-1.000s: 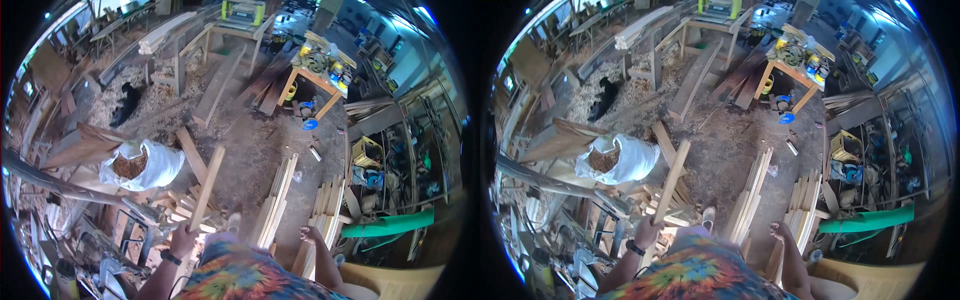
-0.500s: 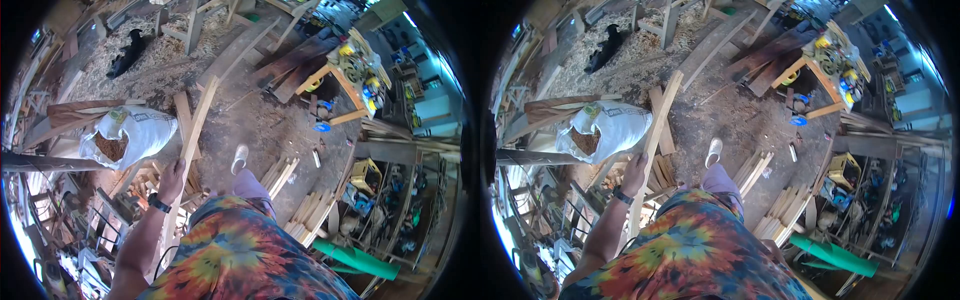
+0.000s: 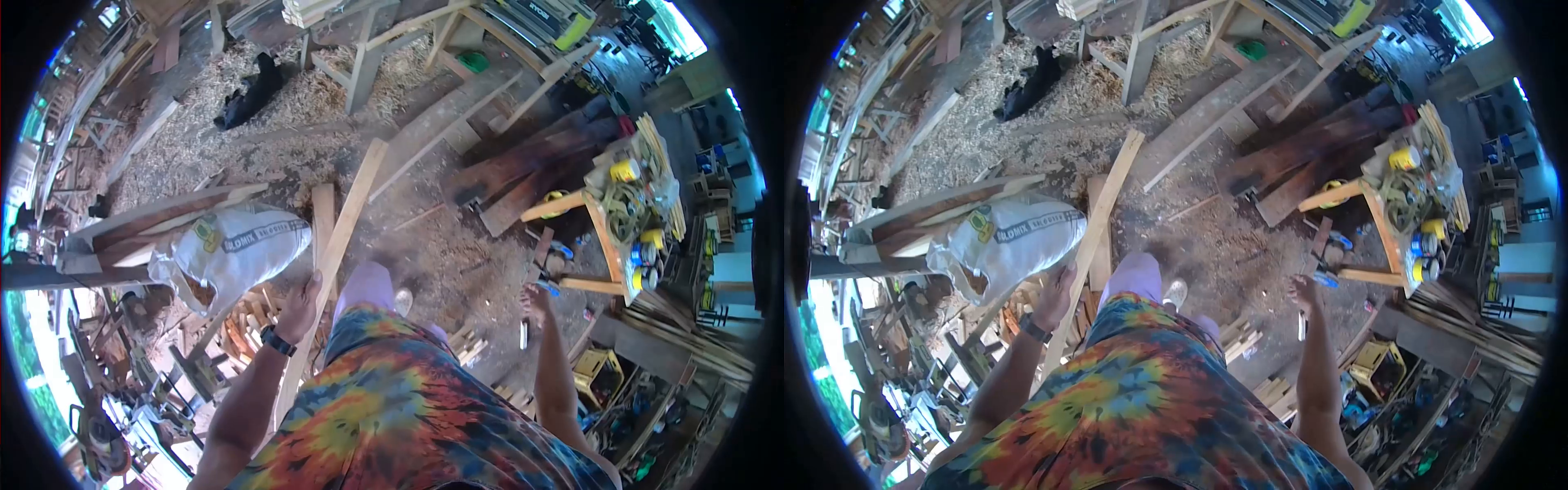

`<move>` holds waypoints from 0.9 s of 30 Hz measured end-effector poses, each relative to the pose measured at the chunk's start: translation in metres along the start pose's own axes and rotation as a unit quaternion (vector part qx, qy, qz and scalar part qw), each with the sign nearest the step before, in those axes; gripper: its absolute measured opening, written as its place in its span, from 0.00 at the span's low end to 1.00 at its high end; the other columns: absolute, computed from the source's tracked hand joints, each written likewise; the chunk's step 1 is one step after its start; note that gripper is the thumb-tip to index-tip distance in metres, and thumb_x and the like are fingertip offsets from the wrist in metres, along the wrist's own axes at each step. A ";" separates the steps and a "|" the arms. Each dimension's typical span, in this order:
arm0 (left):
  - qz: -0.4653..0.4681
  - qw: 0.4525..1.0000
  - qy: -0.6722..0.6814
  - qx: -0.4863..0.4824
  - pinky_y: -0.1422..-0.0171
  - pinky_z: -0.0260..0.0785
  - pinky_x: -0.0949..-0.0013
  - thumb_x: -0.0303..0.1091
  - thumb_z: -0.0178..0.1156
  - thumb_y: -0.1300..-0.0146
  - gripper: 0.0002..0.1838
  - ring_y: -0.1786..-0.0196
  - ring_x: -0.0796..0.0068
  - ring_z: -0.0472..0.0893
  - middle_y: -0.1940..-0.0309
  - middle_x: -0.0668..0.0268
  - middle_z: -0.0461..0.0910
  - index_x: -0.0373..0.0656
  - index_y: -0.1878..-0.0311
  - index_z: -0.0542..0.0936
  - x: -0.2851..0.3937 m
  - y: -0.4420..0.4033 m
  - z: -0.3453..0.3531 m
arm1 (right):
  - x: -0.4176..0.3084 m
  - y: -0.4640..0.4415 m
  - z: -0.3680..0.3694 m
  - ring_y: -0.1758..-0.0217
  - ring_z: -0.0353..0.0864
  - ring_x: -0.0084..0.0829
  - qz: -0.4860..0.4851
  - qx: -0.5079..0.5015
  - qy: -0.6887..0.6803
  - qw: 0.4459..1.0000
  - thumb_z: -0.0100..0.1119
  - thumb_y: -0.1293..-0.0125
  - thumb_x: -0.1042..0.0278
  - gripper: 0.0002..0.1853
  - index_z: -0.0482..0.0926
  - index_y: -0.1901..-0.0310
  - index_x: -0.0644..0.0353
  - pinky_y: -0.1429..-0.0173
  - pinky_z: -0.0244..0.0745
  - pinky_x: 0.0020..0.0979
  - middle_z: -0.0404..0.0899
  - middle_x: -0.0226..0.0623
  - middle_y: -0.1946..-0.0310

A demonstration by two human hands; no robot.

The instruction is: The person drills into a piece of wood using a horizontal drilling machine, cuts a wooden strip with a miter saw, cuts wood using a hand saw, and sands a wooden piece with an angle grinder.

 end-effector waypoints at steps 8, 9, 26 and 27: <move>0.181 0.973 -0.129 0.067 0.51 0.71 0.54 0.46 0.50 0.22 0.22 0.61 0.52 0.80 0.68 0.50 0.80 0.32 0.55 0.79 0.032 -0.145 -0.001 | -0.044 -0.164 0.013 0.62 0.86 0.31 0.084 -0.144 0.047 0.985 0.64 0.30 0.61 0.19 0.80 0.40 0.55 0.61 0.84 0.40 0.86 0.34 0.58; 0.168 0.976 -0.119 0.066 0.56 0.70 0.56 0.46 0.52 0.23 0.21 0.66 0.59 0.78 0.72 0.54 0.78 0.33 0.59 0.78 0.045 -0.160 0.000 | -0.063 -0.162 0.016 0.62 0.86 0.32 0.120 -0.123 0.073 0.982 0.63 0.29 0.62 0.18 0.81 0.40 0.55 0.61 0.84 0.41 0.86 0.34 0.58; 0.040 0.981 -0.091 0.164 0.73 0.68 0.62 0.44 0.67 0.35 0.20 0.78 0.70 0.78 0.80 0.59 0.78 0.35 0.68 0.75 0.223 -0.316 0.016 | -0.456 -0.440 -0.052 0.41 0.82 0.38 -0.371 -0.118 0.741 0.547 0.68 0.41 0.47 0.29 0.81 0.39 0.51 0.40 0.79 0.43 0.81 0.35 0.40; 0.048 0.977 -0.102 0.180 0.71 0.69 0.60 0.43 0.68 0.36 0.19 0.76 0.68 0.79 0.79 0.58 0.79 0.34 0.67 0.76 0.221 -0.325 0.021 | -0.478 -0.476 -0.056 0.43 0.84 0.38 -0.417 -0.114 0.705 0.563 0.69 0.40 0.51 0.27 0.83 0.41 0.53 0.42 0.80 0.43 0.81 0.36 0.40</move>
Point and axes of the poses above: each hand's wrist, its own y-axis away from the middle knuckle, its own z-axis out of the palm, x = y × z, the point moved 1 cm from there along -y, towards the middle knuckle
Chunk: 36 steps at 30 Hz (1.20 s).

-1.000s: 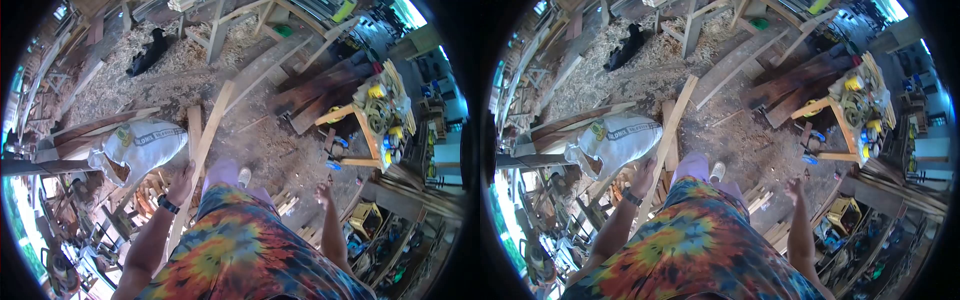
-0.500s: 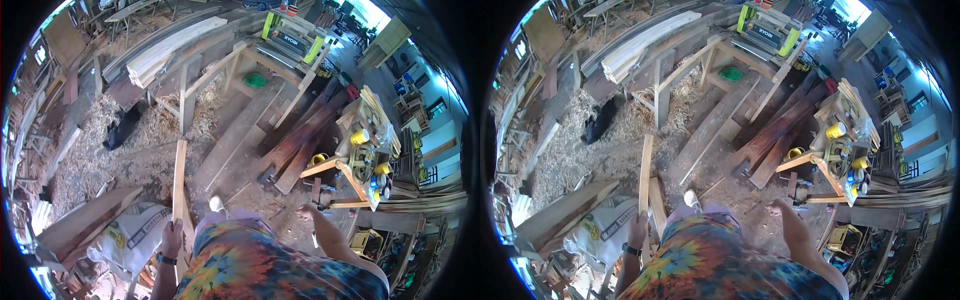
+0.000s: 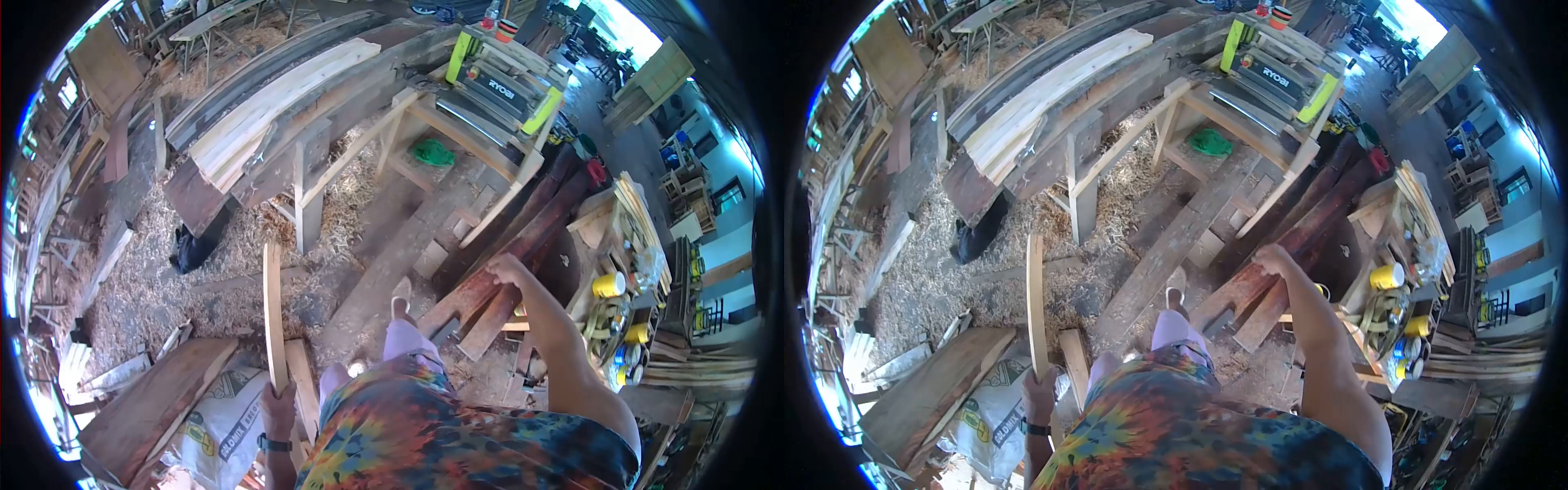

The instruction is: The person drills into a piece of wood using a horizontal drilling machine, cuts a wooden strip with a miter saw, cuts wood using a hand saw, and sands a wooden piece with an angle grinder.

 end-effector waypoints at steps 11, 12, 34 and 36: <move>-0.136 0.983 -0.123 0.025 0.77 0.74 0.66 0.32 0.69 0.46 0.14 0.79 0.70 0.82 0.78 0.60 0.82 0.33 0.61 0.80 0.051 -0.015 0.092 | 0.271 -0.321 -0.087 0.51 0.86 0.55 0.266 0.108 -0.182 0.940 0.66 0.44 0.47 0.22 0.88 0.61 0.60 0.43 0.79 0.49 0.88 0.50 0.57; -0.172 0.984 -0.040 0.016 0.74 0.77 0.66 0.29 0.68 0.48 0.14 0.77 0.69 0.84 0.76 0.59 0.84 0.33 0.59 0.80 0.093 -0.016 0.098 | 0.298 -0.354 -0.095 0.46 0.84 0.53 0.282 0.084 -0.171 0.940 0.65 0.44 0.48 0.23 0.88 0.57 0.60 0.38 0.77 0.48 0.86 0.50 0.52; -0.475 0.873 -0.109 -0.014 0.47 0.78 0.52 0.46 0.69 0.47 0.19 0.54 0.48 0.85 0.61 0.53 0.86 0.46 0.54 0.85 0.128 0.104 0.191 | 0.454 -0.614 -0.321 0.34 0.76 0.53 0.231 0.123 0.024 0.965 0.64 0.36 0.62 0.29 0.73 0.35 0.67 0.31 0.71 0.44 0.76 0.61 0.38; -0.506 0.856 -0.101 -0.040 0.43 0.76 0.52 0.45 0.73 0.47 0.24 0.51 0.50 0.85 0.58 0.51 0.86 0.46 0.48 0.84 0.126 0.107 0.194 | 0.452 -0.610 -0.330 0.33 0.76 0.53 0.230 0.115 0.034 0.966 0.63 0.35 0.63 0.29 0.72 0.35 0.68 0.31 0.71 0.44 0.75 0.61 0.38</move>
Point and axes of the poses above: each hand's wrist, its own y-axis away from the middle knuckle, its own z-axis out of the palm, x = y × z, the point moved 1 cm from there along -y, towards the middle knuckle
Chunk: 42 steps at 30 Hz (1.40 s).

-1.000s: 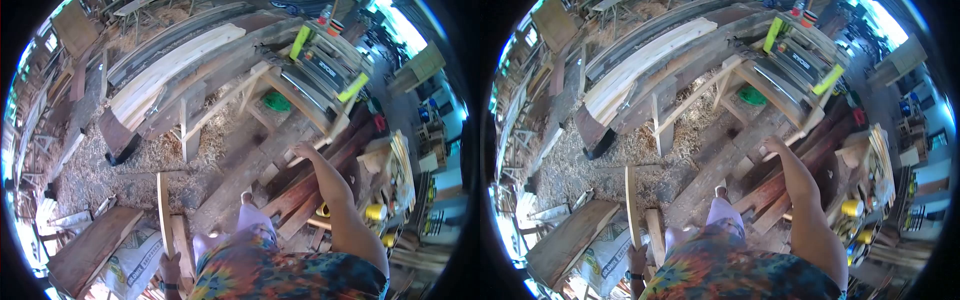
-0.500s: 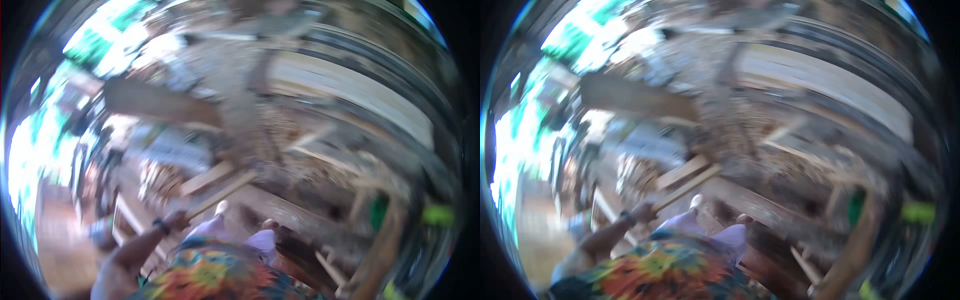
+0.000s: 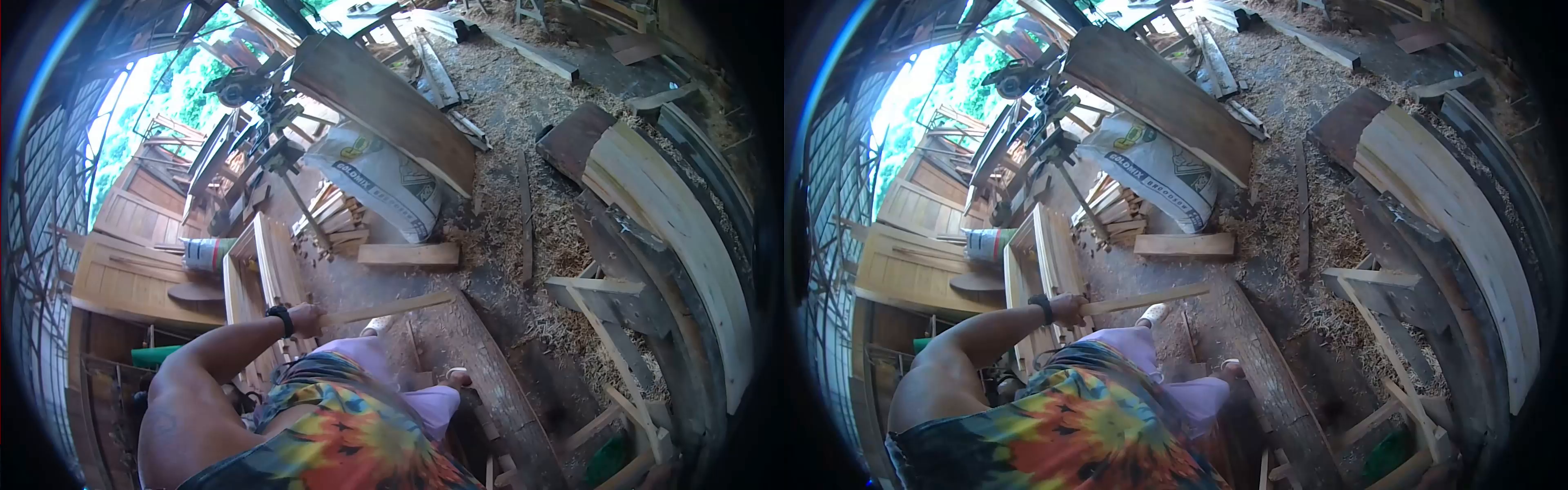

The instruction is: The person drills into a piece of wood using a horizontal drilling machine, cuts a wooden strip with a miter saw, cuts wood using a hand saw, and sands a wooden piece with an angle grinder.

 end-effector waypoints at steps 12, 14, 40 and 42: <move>0.052 0.997 0.059 -0.001 0.48 0.78 0.51 0.59 0.72 0.47 0.25 0.55 0.50 0.86 0.60 0.53 0.87 0.50 0.54 0.87 -0.079 -0.044 0.070 | -0.113 0.109 -0.117 0.30 0.73 0.53 -0.101 -0.008 -0.047 0.994 0.61 0.33 0.65 0.32 0.67 0.31 0.70 0.28 0.68 0.44 0.72 0.62 0.34; 0.057 0.994 0.095 0.001 0.48 0.78 0.52 0.60 0.74 0.49 0.27 0.54 0.51 0.86 0.59 0.52 0.87 0.51 0.54 0.88 -0.112 -0.062 0.106 | -0.163 0.155 -0.136 0.29 0.72 0.53 -0.144 -0.014 -0.071 0.987 0.61 0.32 0.65 0.32 0.66 0.30 0.71 0.27 0.68 0.44 0.72 0.62 0.34; -0.330 0.689 0.599 0.239 0.52 0.74 0.42 0.55 0.66 0.36 0.25 0.55 0.36 0.83 0.61 0.41 0.84 0.41 0.54 0.76 -0.424 0.041 0.306 | -0.785 1.085 -0.295 0.62 0.84 0.23 -0.826 -0.275 -0.203 0.448 0.68 0.41 0.73 0.22 0.79 0.44 0.67 0.55 0.79 0.28 0.85 0.35 0.65; -0.366 0.627 0.622 0.292 0.55 0.74 0.42 0.56 0.64 0.34 0.25 0.58 0.36 0.84 0.66 0.42 0.84 0.40 0.57 0.76 -0.428 0.042 0.301 | -0.809 1.121 -0.306 0.61 0.82 0.22 -0.814 -0.321 -0.177 0.450 0.70 0.44 0.70 0.25 0.80 0.44 0.68 0.54 0.78 0.26 0.84 0.34 0.65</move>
Point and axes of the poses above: each hand's wrist, its own y-axis away from the middle knuckle, its own z-axis out of the palm, x = y × z, the point moved 1 cm from there along -y, towards the middle knuckle
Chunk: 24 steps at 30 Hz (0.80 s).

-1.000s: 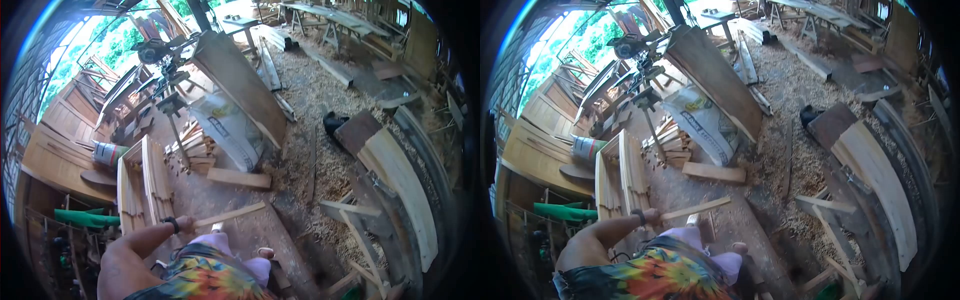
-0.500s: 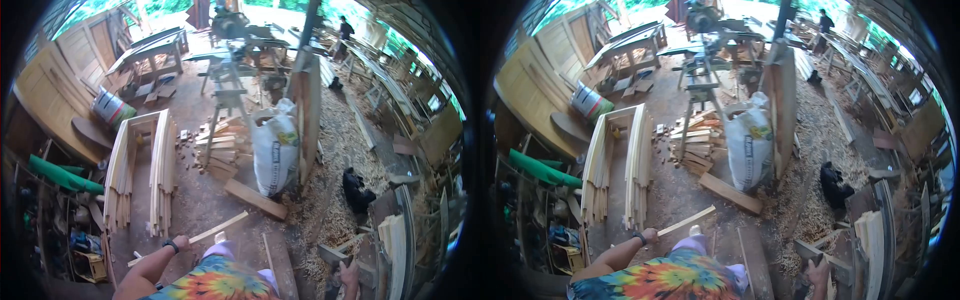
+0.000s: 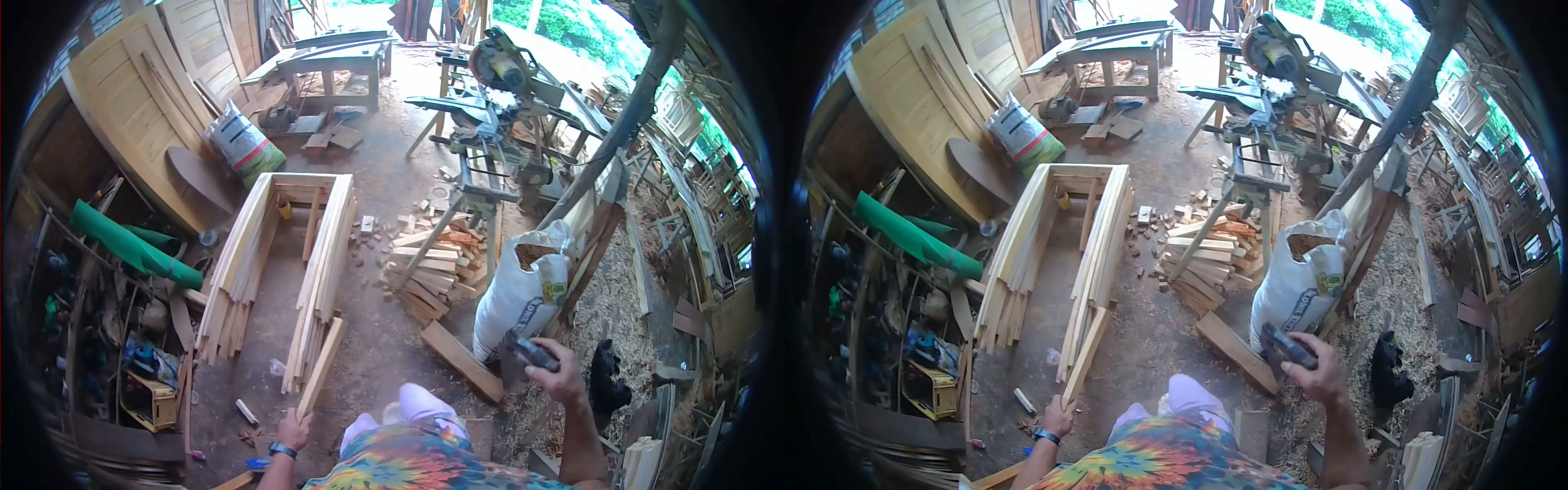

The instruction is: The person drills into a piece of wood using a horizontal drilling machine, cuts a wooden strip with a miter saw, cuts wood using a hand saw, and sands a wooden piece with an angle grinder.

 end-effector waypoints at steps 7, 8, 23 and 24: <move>-0.139 0.987 0.077 -0.013 0.52 0.74 0.44 0.59 0.60 0.32 0.29 0.56 0.38 0.84 0.65 0.43 0.85 0.37 0.51 0.79 0.008 -0.076 0.011 | -0.047 -0.140 0.008 0.58 0.77 0.23 0.026 -0.218 -0.117 0.969 0.59 0.36 0.54 0.28 0.79 0.42 0.69 0.52 0.71 0.27 0.83 0.33 0.61; -0.144 0.986 0.078 -0.012 0.52 0.74 0.44 0.59 0.60 0.32 0.29 0.56 0.38 0.84 0.65 0.43 0.85 0.37 0.51 0.79 0.010 -0.096 0.015 | -0.044 -0.162 0.015 0.57 0.77 0.24 0.030 -0.207 -0.151 0.966 0.56 0.35 0.54 0.29 0.79 0.41 0.70 0.50 0.71 0.27 0.83 0.34 0.61; -0.080 0.994 -0.068 -0.020 0.51 0.73 0.45 0.62 0.54 0.28 0.32 0.53 0.35 0.82 0.62 0.39 0.83 0.34 0.60 0.80 0.147 -0.335 -0.071 | -0.092 -0.478 0.094 0.49 0.78 0.39 -0.217 -0.052 -0.499 0.837 0.54 0.28 0.65 0.31 0.62 0.29 0.75 0.37 0.70 0.43 0.79 0.48 0.52; -0.098 0.993 -0.062 -0.040 0.52 0.73 0.45 0.61 0.55 0.28 0.32 0.55 0.36 0.82 0.63 0.40 0.83 0.34 0.61 0.80 0.145 -0.353 -0.069 | -0.096 -0.490 0.093 0.48 0.78 0.41 -0.262 -0.035 -0.495 0.827 0.55 0.28 0.66 0.32 0.61 0.28 0.75 0.36 0.70 0.45 0.78 0.49 0.52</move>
Point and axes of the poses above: each hand's wrist, its own y-axis away from the middle knuckle, its own z-axis out of the palm, x = y × z, the point moved 1 cm from there along -y, towards the middle knuckle
